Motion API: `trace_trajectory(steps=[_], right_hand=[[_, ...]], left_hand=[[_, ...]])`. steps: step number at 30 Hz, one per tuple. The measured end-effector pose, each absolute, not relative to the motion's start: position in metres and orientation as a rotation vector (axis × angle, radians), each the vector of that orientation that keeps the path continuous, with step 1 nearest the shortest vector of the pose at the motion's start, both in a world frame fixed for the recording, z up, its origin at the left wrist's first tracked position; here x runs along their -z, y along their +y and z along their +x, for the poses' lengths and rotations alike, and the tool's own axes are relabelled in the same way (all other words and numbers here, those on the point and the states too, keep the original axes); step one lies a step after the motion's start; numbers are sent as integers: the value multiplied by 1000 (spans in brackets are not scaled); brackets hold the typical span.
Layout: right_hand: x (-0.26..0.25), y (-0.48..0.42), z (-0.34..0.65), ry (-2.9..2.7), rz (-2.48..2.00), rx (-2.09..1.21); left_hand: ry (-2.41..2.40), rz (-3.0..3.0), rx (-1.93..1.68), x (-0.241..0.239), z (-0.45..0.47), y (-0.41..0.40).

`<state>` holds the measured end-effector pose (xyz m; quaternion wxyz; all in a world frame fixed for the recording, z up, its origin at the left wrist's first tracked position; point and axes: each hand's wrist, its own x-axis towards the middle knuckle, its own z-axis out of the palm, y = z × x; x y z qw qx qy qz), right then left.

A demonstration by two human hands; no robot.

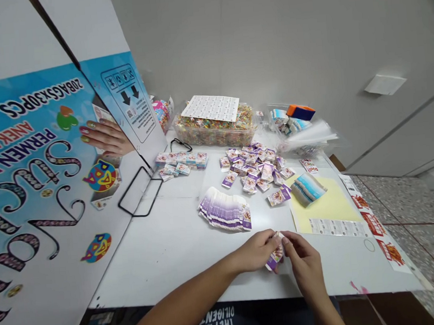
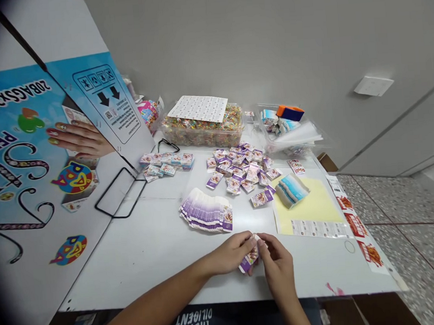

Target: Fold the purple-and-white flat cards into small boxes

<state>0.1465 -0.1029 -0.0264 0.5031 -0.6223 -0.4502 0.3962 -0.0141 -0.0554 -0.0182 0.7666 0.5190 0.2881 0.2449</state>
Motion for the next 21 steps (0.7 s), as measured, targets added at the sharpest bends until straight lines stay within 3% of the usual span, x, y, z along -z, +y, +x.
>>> trace_trajectory(steps=[9, 21], right_hand=[[35, -101, 130, -542, -1240, -1018], [53, -115, 136, -728, -1313, -897]], left_hand=[[735, 1505, -598, 8, -20, -57], [616, 1313, -602, 13, -18, -58]])
